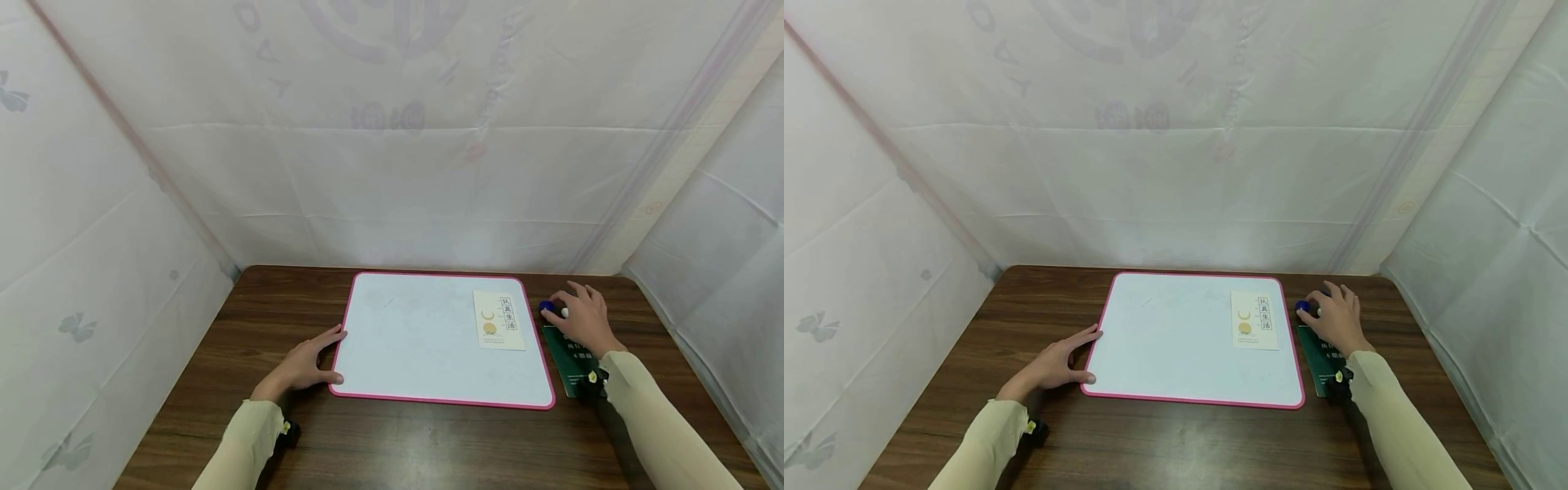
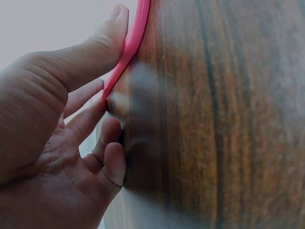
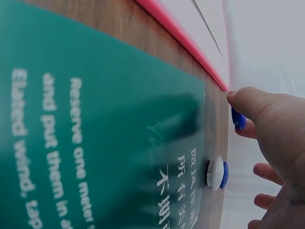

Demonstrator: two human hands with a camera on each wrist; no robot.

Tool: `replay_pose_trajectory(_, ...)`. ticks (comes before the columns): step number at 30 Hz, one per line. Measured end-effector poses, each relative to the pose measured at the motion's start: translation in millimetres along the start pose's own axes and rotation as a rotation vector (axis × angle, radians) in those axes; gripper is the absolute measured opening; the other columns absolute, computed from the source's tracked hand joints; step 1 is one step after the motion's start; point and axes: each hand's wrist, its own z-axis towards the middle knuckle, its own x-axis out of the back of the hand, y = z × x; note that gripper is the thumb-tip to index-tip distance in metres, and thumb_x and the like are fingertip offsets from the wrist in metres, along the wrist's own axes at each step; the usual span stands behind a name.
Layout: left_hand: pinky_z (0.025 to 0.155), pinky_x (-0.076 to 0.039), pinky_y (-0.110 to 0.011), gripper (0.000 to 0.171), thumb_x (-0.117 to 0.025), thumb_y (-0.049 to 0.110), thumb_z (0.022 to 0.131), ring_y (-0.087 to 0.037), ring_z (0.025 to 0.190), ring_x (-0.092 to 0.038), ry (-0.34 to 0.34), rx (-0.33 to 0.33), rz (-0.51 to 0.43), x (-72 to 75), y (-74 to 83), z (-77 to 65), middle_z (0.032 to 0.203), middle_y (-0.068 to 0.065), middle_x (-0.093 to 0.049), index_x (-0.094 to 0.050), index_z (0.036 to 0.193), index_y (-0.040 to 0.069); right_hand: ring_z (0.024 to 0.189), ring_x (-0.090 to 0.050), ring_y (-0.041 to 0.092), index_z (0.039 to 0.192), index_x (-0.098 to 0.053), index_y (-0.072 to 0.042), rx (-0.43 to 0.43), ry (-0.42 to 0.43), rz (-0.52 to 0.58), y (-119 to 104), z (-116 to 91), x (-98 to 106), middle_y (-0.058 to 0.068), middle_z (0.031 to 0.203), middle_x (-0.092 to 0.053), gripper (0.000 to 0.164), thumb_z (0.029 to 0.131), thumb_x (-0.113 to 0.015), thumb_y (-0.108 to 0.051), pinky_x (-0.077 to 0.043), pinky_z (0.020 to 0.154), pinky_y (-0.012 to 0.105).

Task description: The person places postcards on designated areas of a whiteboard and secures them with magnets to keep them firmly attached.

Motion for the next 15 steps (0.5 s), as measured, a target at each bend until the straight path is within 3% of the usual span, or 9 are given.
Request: replay_pose_trajectory(15,0.115,-0.023,-0.072,0.088,-0.085,0.037,0.085,-0.046,0.148,-0.032,0.002,0.008,0.002,-1.4,-2.5,1.8,0.167,-0.013,-0.029,-0.043,0.157,0.012,0.138,-0.022,0.065,0.114,-0.068,0.002,0.008,0.021,-0.008,-7.2,7.4,-4.1,0.042,0.149,-0.035,0.035,0.092,-0.076,-0.024,-0.012,0.109,0.082)
